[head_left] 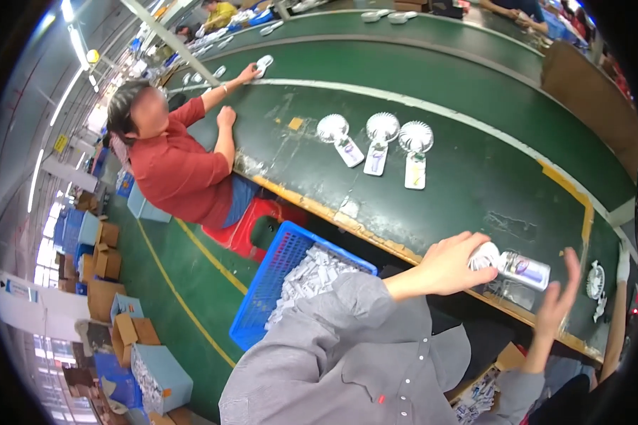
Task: The person assembles small portable fans by hand, inserting circuit boards and batteries into the plastic housing.
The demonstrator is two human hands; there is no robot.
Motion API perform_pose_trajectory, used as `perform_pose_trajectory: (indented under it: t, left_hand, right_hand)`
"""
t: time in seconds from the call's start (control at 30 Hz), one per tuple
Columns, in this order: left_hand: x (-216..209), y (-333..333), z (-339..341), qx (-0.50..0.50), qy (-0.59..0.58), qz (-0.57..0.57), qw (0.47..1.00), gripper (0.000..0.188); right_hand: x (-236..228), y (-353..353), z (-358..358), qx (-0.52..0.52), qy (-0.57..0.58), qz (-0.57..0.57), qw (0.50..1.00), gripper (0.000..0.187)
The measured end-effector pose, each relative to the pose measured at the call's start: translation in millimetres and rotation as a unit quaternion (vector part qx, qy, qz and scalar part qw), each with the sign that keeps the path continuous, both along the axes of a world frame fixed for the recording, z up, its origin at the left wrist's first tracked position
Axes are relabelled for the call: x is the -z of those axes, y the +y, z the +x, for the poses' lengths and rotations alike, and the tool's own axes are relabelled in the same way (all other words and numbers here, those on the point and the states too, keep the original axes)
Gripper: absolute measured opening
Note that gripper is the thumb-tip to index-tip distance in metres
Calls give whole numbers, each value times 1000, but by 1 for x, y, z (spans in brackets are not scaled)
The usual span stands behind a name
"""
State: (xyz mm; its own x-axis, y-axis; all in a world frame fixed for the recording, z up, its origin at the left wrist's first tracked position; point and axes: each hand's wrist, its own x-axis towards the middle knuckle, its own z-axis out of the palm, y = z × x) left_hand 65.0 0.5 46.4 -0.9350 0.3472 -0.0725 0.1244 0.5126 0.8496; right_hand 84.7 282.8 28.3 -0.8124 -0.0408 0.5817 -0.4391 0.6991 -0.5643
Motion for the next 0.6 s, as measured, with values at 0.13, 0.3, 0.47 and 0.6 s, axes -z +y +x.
perform_pose_trajectory:
  t: [0.13,0.3,0.47,0.6]
  left_hand:
    - [4,7,9,62,-103,19,993,56]
    - [-1,18,26,157,-128,-60,977,60]
    - [0,27,39,222,-132,-63,964,59]
    - [8,35,45,248,-96,-96,959,58]
  right_hand:
    - [-1,-46,48,-3,1,-46,999,36]
    - [-5,-47,77,58,17,-33,998,26]
    - [-17,-49,96,108,-47,143,983,8]
    - [-26,-61,100,106,27,252,962,20]
